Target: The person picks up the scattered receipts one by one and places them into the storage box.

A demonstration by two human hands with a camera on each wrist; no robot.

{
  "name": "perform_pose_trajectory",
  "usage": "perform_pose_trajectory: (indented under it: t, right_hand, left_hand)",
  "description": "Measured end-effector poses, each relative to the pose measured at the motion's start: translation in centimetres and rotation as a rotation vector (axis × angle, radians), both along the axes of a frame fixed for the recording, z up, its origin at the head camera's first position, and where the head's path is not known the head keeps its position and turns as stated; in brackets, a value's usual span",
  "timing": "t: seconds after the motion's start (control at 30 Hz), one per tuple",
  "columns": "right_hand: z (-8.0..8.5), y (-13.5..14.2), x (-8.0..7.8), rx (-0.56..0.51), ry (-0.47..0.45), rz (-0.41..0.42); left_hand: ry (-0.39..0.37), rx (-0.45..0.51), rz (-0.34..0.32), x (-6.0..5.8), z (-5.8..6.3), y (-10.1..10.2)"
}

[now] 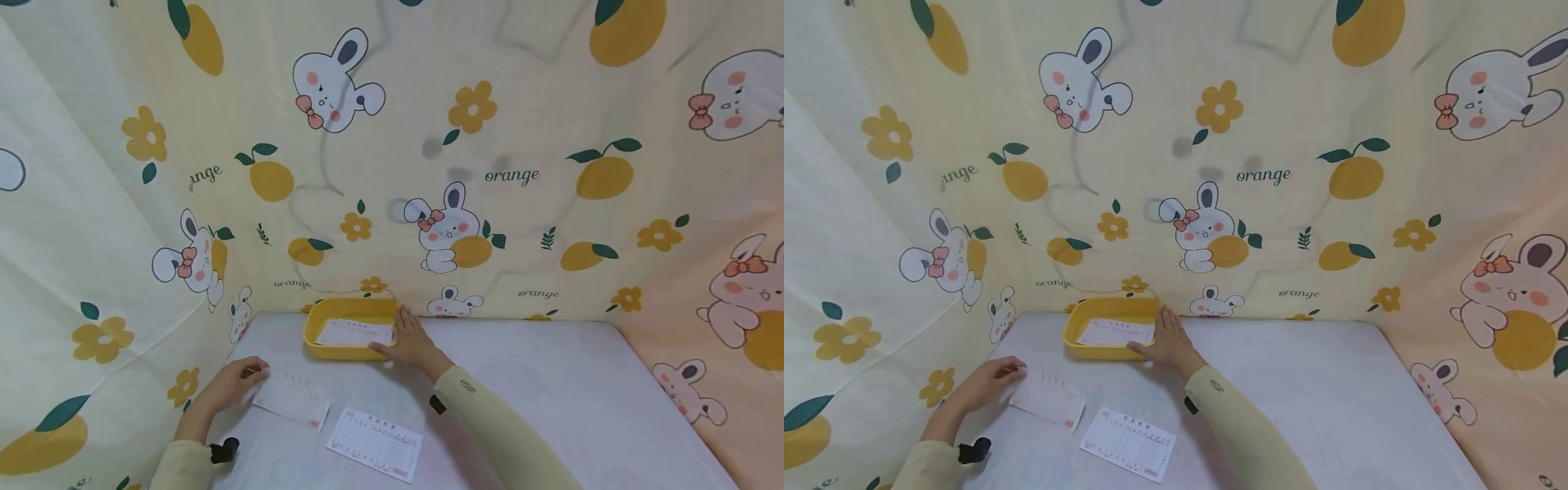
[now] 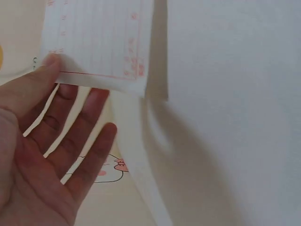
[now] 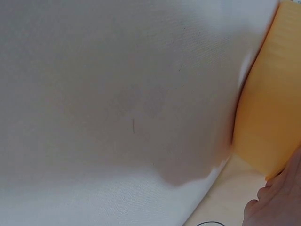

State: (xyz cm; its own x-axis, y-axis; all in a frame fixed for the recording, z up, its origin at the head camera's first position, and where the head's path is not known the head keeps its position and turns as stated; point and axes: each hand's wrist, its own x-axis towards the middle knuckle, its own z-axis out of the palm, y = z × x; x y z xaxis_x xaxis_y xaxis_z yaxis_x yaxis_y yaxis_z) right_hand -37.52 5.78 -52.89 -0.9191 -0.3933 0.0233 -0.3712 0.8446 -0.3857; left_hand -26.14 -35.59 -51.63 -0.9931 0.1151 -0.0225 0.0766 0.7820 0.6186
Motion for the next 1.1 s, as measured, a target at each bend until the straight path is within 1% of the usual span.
perform_pose_trajectory:
  t: [0.13,0.33,0.43,0.63,0.73,0.83,1.0,1.03,1.1]
  right_hand:
    - [0.1,0.0,0.2,0.004,0.004,-0.006]
    - [0.1,0.2,0.7,0.026,-0.003,-0.012]
    - [-0.1,0.3,0.8,0.032,0.006,-0.012]
    - [0.0,0.4,0.9,0.009,0.0,-0.011]
    - [0.2,0.4,0.9,0.013,-0.001,-0.012]
    - [0.4,0.3,0.9,0.019,0.003,-0.012]
    - [0.9,0.1,1.0,0.011,-0.002,-0.003]
    - [0.7,0.1,0.9,-0.007,0.003,0.005]
    - [0.7,0.1,0.9,-0.005,-0.001,0.008]
  left_hand:
    - [0.047,0.046,0.003,-0.3,0.6,0.2]
    - [0.073,0.136,0.077,-0.9,1.5,1.1]
    - [0.107,0.171,0.121,-1.3,1.9,1.7]
    - [0.19,0.235,0.204,-2.2,2.7,2.8]
    - [0.237,0.243,0.225,-2.7,2.9,3.2]
    - [0.274,0.261,0.23,-3.3,3.0,3.6]
    - [0.294,0.297,0.273,-4.4,3.1,4.3]
    - [0.293,0.304,0.284,-4.6,3.2,4.5]
    - [0.283,0.316,0.299,-5.0,3.3,5.0]
